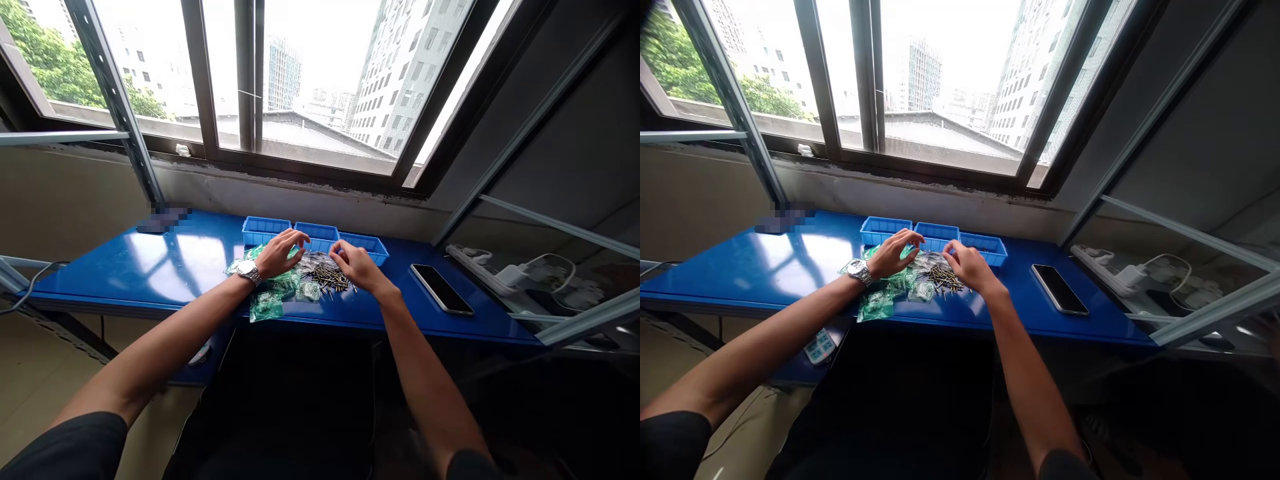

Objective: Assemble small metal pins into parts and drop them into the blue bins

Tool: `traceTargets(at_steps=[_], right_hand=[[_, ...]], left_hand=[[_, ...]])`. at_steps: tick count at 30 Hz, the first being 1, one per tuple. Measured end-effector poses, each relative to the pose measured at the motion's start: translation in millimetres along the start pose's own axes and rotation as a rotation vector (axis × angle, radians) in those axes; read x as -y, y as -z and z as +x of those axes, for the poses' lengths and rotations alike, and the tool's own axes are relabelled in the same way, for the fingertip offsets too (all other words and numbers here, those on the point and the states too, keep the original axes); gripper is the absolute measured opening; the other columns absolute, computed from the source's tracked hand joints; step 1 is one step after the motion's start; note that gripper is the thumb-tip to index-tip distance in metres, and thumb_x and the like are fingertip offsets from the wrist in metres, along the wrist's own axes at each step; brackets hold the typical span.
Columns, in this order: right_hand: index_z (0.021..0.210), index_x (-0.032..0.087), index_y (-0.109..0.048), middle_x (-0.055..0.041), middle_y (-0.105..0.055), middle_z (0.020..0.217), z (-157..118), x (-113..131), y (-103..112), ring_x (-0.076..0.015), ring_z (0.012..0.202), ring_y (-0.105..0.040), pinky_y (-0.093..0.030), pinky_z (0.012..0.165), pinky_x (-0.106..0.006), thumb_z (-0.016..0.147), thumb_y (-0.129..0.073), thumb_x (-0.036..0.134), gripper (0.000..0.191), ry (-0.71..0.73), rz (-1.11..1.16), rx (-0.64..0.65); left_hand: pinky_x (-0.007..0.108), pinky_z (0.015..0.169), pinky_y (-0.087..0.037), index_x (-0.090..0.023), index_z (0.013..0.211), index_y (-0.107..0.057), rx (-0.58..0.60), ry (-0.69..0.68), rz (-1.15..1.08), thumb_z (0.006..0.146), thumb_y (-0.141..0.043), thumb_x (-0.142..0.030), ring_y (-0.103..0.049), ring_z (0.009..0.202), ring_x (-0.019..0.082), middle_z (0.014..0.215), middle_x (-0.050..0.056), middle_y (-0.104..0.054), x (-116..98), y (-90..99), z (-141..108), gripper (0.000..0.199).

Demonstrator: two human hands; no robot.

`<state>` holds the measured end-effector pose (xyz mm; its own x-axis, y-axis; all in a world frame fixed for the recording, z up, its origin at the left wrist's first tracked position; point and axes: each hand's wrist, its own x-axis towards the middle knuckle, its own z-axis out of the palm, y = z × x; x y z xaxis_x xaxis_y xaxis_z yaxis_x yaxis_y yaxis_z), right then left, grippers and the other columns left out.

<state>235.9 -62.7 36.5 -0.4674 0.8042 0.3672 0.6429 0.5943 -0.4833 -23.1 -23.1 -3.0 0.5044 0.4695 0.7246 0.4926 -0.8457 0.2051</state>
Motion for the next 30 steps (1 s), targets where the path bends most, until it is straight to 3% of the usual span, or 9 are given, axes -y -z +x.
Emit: traceTargets(at_steps=[3, 6, 12, 17, 30], right_hand=[[0.101, 0.021, -0.058, 0.0013, -0.056, 0.065, 48, -4, -10, -0.0155, 0.055, -0.046, -0.031, 0.057, -0.029, 0.103, -0.048, 0.045, 0.026, 0.089, 0.006, -0.013], [0.102, 0.021, -0.056, 0.0027, -0.053, 0.063, 69, -13, -27, -0.0154, 0.053, -0.044, -0.029, 0.057, -0.029, 0.103, -0.047, 0.043, 0.024, 0.117, 0.017, -0.102], [0.107, 0.022, -0.053, 0.0038, -0.052, 0.063, 55, -15, -50, -0.0152, 0.052, -0.045, -0.028, 0.057, -0.027, 0.106, -0.044, 0.048, 0.028, 0.137, 0.064, -0.103], [0.105, 0.022, -0.053, 0.0034, -0.052, 0.062, 53, -12, -50, -0.0158, 0.051, -0.045, -0.027, 0.057, -0.028, 0.105, -0.044, 0.05, 0.029, 0.115, 0.081, -0.101], [0.1, 0.022, -0.06, 0.0054, -0.051, 0.059, 52, -14, -50, -0.0134, 0.052, -0.043, -0.031, 0.057, -0.027, 0.098, -0.056, 0.048, 0.026, 0.112, 0.17, -0.058]], left_hand=[[0.041, 0.09, -0.053, -0.019, 0.128, -0.055, -0.099, 0.038, 0.011, 0.101, -0.054, -0.023, -0.061, 0.1, 0.023, 0.107, 0.009, -0.066, -1, 4.2, 0, 0.028], [0.04, 0.089, -0.053, -0.019, 0.13, -0.054, -0.172, 0.093, 0.027, 0.099, -0.057, -0.024, -0.06, 0.104, 0.024, 0.112, 0.01, -0.063, 3, 6.1, 0, 0.032], [0.04, 0.088, -0.053, -0.02, 0.122, -0.059, -0.134, 0.074, 0.041, 0.099, -0.061, -0.028, -0.061, 0.101, 0.024, 0.106, 0.008, -0.065, 9, 2.6, 2, 0.024], [0.039, 0.086, -0.052, -0.02, 0.104, -0.064, -0.131, 0.049, 0.04, 0.101, -0.06, -0.027, -0.06, 0.094, 0.023, 0.096, 0.006, -0.067, 10, 1.6, 2, 0.009], [0.037, 0.08, -0.052, -0.02, 0.1, -0.066, -0.146, 0.072, -0.01, 0.1, -0.06, -0.027, -0.059, 0.089, 0.021, 0.091, 0.005, -0.068, 11, 1.6, 2, 0.009]])
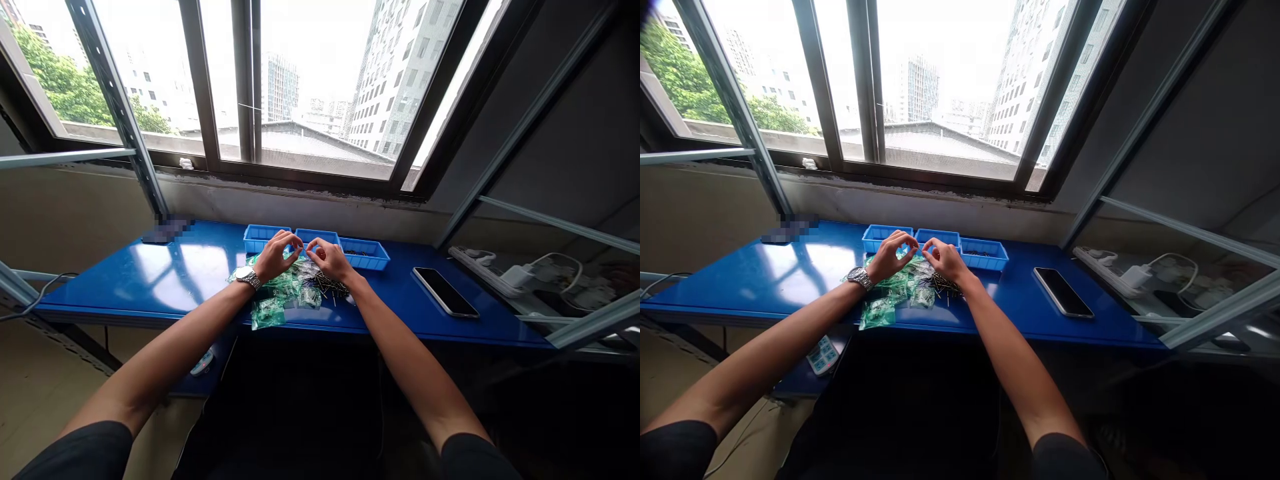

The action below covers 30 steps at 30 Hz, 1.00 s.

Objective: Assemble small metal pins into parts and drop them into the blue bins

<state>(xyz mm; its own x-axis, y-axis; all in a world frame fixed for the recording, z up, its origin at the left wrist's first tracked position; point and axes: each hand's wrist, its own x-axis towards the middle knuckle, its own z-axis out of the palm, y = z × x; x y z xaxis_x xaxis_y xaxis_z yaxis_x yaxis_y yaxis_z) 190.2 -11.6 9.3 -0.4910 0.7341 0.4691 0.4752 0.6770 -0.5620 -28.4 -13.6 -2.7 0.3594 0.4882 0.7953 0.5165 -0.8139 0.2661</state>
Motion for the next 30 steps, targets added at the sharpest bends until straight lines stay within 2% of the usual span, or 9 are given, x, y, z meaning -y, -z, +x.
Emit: traceTargets(at_steps=[3, 9, 14, 19, 23, 26, 30], right_hand=[[0.096, 0.021, -0.059, 0.0057, -0.05, 0.059, 0, 0, 0, -0.0127, 0.052, -0.042, -0.032, 0.057, -0.027, 0.096, -0.058, 0.044, 0.024, 0.012, -0.005, -0.011], [0.097, 0.021, -0.058, 0.0053, -0.048, 0.061, -1, 7, -3, -0.0132, 0.053, -0.042, -0.033, 0.056, -0.027, 0.096, -0.054, 0.042, 0.022, 0.022, 0.008, -0.115], [0.1, 0.021, -0.058, 0.007, -0.046, 0.058, 0, 10, -7, -0.0121, 0.051, -0.04, -0.032, 0.057, -0.026, 0.098, -0.054, 0.045, 0.025, 0.038, 0.01, -0.123], [0.099, 0.021, -0.058, 0.007, -0.046, 0.058, 0, 6, -3, -0.0118, 0.05, -0.04, -0.031, 0.055, -0.026, 0.099, -0.054, 0.044, 0.024, 0.043, 0.034, -0.137], [0.096, 0.019, -0.06, 0.0067, -0.046, 0.057, 1, 0, -2, -0.0114, 0.051, -0.038, -0.03, 0.055, -0.026, 0.097, -0.059, 0.048, 0.028, 0.039, 0.023, -0.068], [0.092, 0.019, -0.062, 0.0066, -0.046, 0.057, 1, -2, -4, -0.0108, 0.051, -0.038, -0.03, 0.055, -0.026, 0.094, -0.063, 0.047, 0.028, 0.045, 0.028, 0.008], [0.091, 0.018, -0.064, 0.0061, -0.048, 0.058, 1, -2, -5, -0.0105, 0.052, -0.039, -0.031, 0.054, -0.025, 0.091, -0.065, 0.04, 0.022, 0.049, 0.011, -0.025]], left_hand=[[0.036, 0.08, -0.051, -0.02, 0.099, -0.065, 0.008, -0.001, -0.014, 0.098, -0.06, -0.024, -0.058, 0.088, 0.021, 0.09, 0.005, -0.068, 0, -0.3, 0, 0.007], [0.037, 0.081, -0.051, -0.02, 0.093, -0.064, 0.056, 0.012, -0.019, 0.097, -0.061, -0.024, -0.057, 0.087, 0.021, 0.089, 0.005, -0.069, -3, -0.6, -1, 0.007], [0.038, 0.082, -0.051, -0.02, 0.092, -0.064, 0.109, -0.009, -0.038, 0.097, -0.061, -0.025, -0.057, 0.089, 0.022, 0.091, 0.005, -0.07, -6, -3.2, -2, 0.008], [0.036, 0.078, -0.05, -0.02, 0.094, -0.066, 0.06, 0.024, -0.057, 0.098, -0.062, -0.025, -0.057, 0.086, 0.021, 0.089, 0.004, -0.07, -6, -3.1, -1, 0.008], [0.033, 0.073, -0.048, -0.019, 0.094, -0.067, -0.015, 0.058, -0.076, 0.097, -0.063, -0.023, -0.058, 0.085, 0.02, 0.088, 0.004, -0.069, -8, -0.7, 1, 0.006], [0.033, 0.073, -0.048, -0.019, 0.094, -0.068, -0.01, 0.055, -0.075, 0.095, -0.065, -0.023, -0.057, 0.083, 0.019, 0.086, 0.004, -0.069, -10, -0.3, 1, 0.005], [0.033, 0.072, -0.048, -0.019, 0.094, -0.068, 0.006, 0.069, -0.078, 0.095, -0.065, -0.025, -0.057, 0.082, 0.02, 0.086, 0.004, -0.069, -12, 0.1, 2, 0.007]])
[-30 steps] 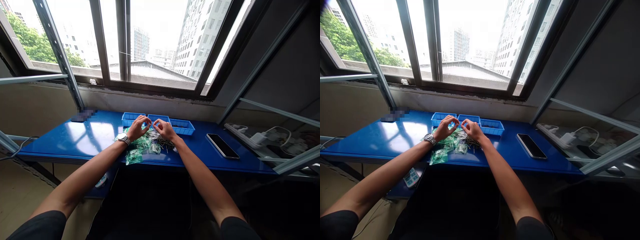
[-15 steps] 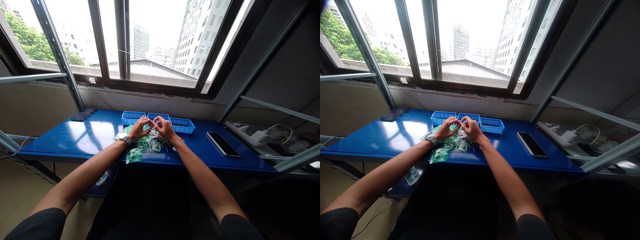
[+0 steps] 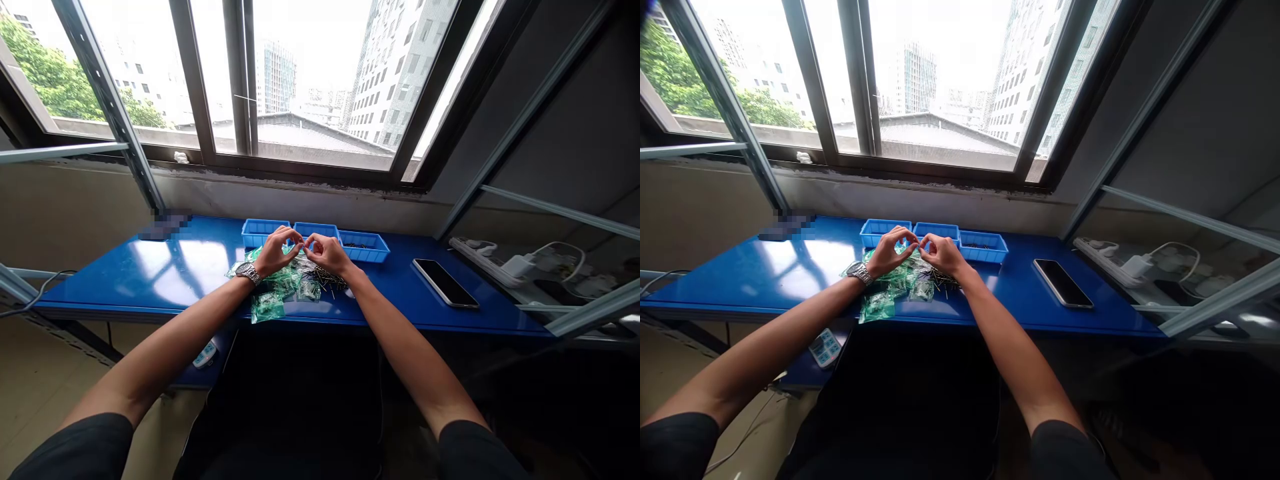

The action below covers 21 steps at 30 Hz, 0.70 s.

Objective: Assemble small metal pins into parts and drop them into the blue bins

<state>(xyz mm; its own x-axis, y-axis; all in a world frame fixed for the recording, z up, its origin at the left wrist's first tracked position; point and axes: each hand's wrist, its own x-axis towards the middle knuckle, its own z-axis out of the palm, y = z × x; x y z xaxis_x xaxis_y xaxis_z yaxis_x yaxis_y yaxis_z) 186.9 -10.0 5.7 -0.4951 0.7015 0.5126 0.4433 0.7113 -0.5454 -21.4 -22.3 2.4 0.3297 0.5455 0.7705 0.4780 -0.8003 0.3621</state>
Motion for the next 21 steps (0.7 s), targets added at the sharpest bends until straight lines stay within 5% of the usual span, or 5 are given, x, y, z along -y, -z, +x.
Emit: traceTargets(at_steps=[7, 12, 21], right_hand=[[0.091, 0.018, -0.065, 0.0055, -0.047, 0.06, -1.6, 5.9, 2.8, -0.0107, 0.053, -0.041, -0.036, 0.056, -0.025, 0.09, -0.065, 0.034, 0.016, 0.037, -0.012, -0.15], [0.091, 0.018, -0.065, 0.0055, -0.047, 0.059, -2.2, 9.4, 1.9, -0.0108, 0.053, -0.041, -0.035, 0.055, -0.025, 0.092, -0.066, 0.035, 0.017, 0.067, 0.019, -0.14], [0.092, 0.018, -0.066, 0.0065, -0.045, 0.057, -1.5, 4.1, 3.7, -0.0103, 0.051, -0.04, -0.034, 0.054, -0.025, 0.092, -0.066, 0.036, 0.018, 0.039, 0.018, -0.087]], left_hand=[[0.033, 0.073, -0.047, -0.019, 0.092, -0.068, 0.041, 0.03, -0.032, 0.096, -0.065, -0.027, -0.056, 0.083, 0.019, 0.088, 0.004, -0.069, 1.2, 0.9, -0.5, 0.01], [0.034, 0.076, -0.047, -0.019, 0.09, -0.067, 0.125, -0.004, -0.056, 0.096, -0.067, -0.027, -0.055, 0.082, 0.019, 0.089, 0.004, -0.07, 5.9, -3.3, -2.8, 0.01], [0.032, 0.071, -0.047, -0.019, 0.094, -0.069, 0.0, 0.015, -0.063, 0.096, -0.067, -0.025, -0.056, 0.08, 0.018, 0.087, 0.004, -0.069, 2.0, 0.1, -0.8, 0.007]])
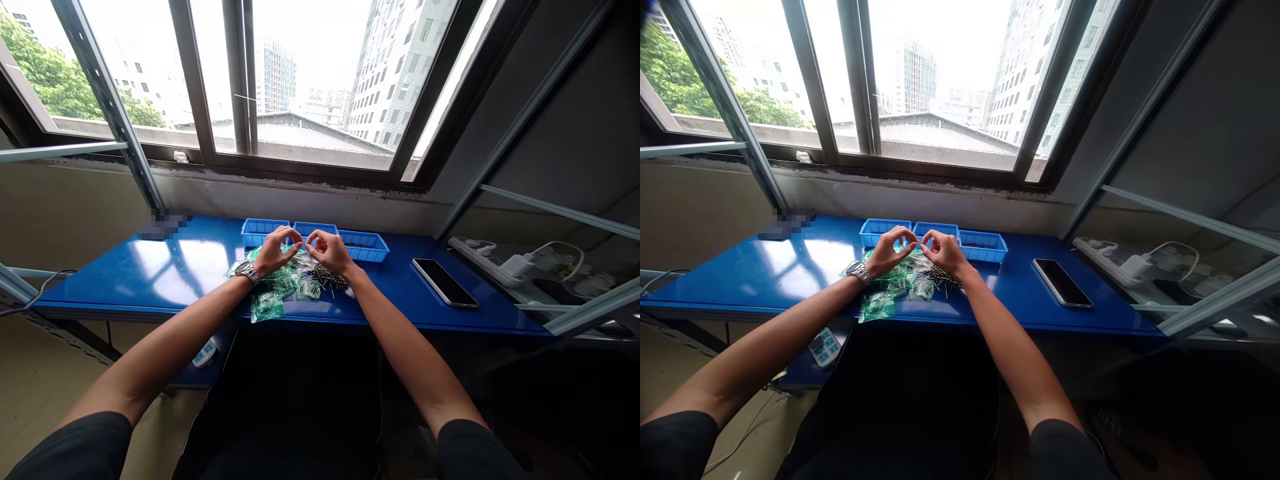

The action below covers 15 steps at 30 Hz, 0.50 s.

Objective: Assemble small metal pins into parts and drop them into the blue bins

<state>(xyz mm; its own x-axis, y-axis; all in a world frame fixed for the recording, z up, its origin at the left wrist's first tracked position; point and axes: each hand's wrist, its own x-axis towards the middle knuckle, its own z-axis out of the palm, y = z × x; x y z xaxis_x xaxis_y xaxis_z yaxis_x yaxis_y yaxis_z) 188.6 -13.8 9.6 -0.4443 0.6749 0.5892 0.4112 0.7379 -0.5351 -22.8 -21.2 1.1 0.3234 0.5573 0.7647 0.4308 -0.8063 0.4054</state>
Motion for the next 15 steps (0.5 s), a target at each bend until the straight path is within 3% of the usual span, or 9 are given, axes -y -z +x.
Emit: traceTargets(at_steps=[5, 12, 15], right_hand=[[0.092, 0.017, -0.068, 0.0044, -0.051, 0.06, 1.0, -2.8, -3.2, -0.0106, 0.053, -0.042, -0.033, 0.053, -0.025, 0.091, -0.067, 0.039, 0.021, -0.016, -0.01, 0.083], [0.091, 0.018, -0.067, 0.0041, -0.049, 0.06, -0.3, -1.3, 0.1, -0.0118, 0.055, -0.044, -0.037, 0.056, -0.026, 0.09, -0.066, 0.036, 0.019, -0.01, -0.035, -0.035], [0.091, 0.018, -0.066, 0.0045, -0.048, 0.06, -0.6, 1.8, -1.1, -0.0116, 0.055, -0.043, -0.037, 0.056, -0.026, 0.091, -0.066, 0.037, 0.019, 0.001, -0.024, -0.092]], left_hand=[[0.032, 0.071, -0.047, -0.019, 0.095, -0.069, 0.02, -0.016, 0.01, 0.095, -0.068, -0.026, -0.056, 0.079, 0.018, 0.085, 0.004, -0.069, -0.5, -0.3, -0.2, 0.007], [0.032, 0.071, -0.048, -0.019, 0.094, -0.069, -0.009, 0.014, 0.017, 0.097, -0.066, -0.028, -0.058, 0.082, 0.018, 0.087, 0.004, -0.069, -1.5, 0.2, 0.7, 0.01], [0.032, 0.071, -0.048, -0.019, 0.093, -0.069, 0.04, 0.021, 0.009, 0.097, -0.066, -0.03, -0.058, 0.081, 0.018, 0.087, 0.005, -0.07, 0.9, -1.0, -0.2, 0.012]])
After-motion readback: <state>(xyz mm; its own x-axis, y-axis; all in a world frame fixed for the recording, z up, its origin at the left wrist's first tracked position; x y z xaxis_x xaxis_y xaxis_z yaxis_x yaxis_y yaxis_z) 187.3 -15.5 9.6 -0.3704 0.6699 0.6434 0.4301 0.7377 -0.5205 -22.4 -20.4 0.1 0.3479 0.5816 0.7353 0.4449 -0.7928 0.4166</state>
